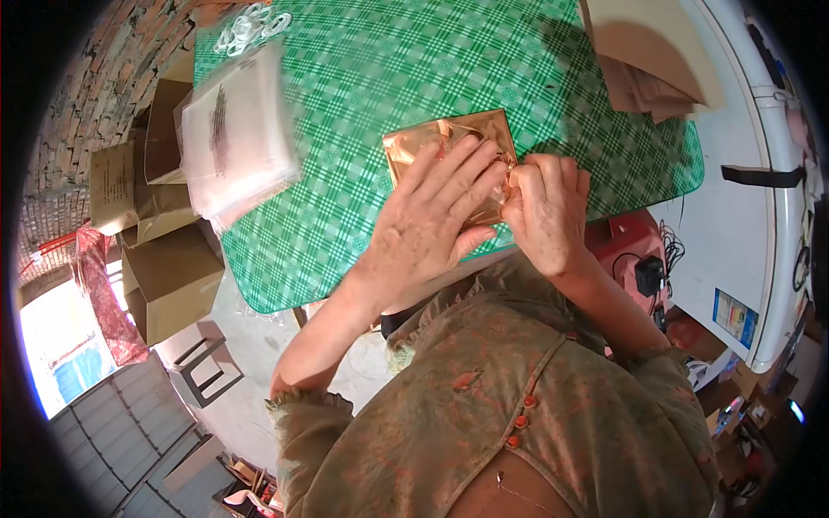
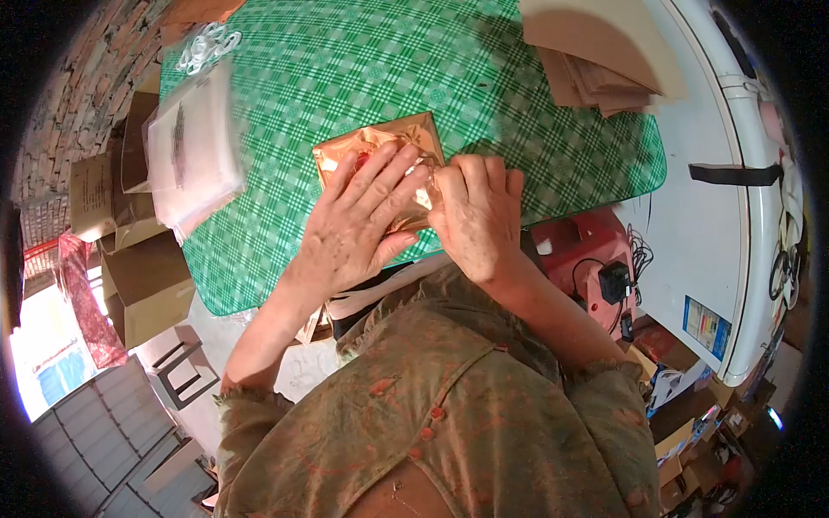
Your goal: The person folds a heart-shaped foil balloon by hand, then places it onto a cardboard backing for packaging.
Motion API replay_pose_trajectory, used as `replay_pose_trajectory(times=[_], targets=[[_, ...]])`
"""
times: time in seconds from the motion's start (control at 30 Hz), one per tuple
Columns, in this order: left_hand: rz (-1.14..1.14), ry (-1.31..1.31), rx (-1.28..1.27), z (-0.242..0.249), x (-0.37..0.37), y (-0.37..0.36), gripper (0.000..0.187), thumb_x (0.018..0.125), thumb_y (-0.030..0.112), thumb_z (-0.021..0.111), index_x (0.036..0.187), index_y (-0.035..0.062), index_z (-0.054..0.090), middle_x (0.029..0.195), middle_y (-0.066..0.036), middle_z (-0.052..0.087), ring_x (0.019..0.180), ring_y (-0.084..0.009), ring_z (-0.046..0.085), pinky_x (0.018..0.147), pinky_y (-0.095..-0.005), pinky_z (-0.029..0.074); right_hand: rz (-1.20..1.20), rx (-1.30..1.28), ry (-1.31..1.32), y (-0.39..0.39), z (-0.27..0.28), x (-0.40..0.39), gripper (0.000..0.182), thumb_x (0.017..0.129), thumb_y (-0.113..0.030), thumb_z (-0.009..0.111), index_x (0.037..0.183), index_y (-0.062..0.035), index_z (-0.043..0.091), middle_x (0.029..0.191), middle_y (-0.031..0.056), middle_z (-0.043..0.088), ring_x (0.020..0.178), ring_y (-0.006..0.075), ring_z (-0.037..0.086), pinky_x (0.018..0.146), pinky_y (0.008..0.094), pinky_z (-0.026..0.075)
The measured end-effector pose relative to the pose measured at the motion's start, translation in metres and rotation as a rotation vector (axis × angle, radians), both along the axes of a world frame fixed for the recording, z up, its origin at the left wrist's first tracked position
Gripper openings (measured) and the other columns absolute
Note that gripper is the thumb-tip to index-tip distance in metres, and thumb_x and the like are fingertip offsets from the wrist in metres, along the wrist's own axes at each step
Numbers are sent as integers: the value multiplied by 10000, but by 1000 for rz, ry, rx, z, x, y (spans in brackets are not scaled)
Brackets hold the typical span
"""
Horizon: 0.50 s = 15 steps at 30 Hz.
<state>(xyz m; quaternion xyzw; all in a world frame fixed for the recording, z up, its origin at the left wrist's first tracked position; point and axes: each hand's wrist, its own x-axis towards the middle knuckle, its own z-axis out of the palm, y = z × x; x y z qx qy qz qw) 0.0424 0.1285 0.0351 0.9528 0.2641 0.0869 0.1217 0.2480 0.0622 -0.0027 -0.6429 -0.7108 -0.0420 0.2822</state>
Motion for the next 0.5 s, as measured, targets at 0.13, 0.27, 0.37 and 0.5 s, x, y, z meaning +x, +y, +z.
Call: replay_pose_trajectory(times=[0.13,0.27,0.37,0.5], targets=[[-62,16,4,-18,1,9,710,1060,494,541,1676,173,390,1740,-71,352,1623,-273,284,1346,-528,160,4,24,7,1,-1,0,234,834,-141,773,1025,-144,638,1053,7,605,978,256,570,844,444,414],[-62,18,-54,-17,1,11,682,1062,437,557,1679,199,389,1747,-64,339,1633,-274,261,1355,-525,137,98,39,67,1,-6,14,213,859,-104,735,1050,-124,642,1073,38,615,983,273,571,847,454,425],[-58,53,-66,-13,3,11,664,1069,418,546,1677,200,393,1751,-58,334,1635,-276,255,1356,-526,130,162,103,181,-8,-2,46,257,870,-53,697,1120,-87,650,1119,85,633,1020,304,602,880,466,445],[-53,50,-67,-12,3,10,662,1067,411,551,1676,200,397,1751,-60,334,1632,-284,262,1355,-526,131,221,160,82,-30,6,60,308,871,-11,688,1175,-51,654,1229,120,662,1145,343,654,978,507,459]])
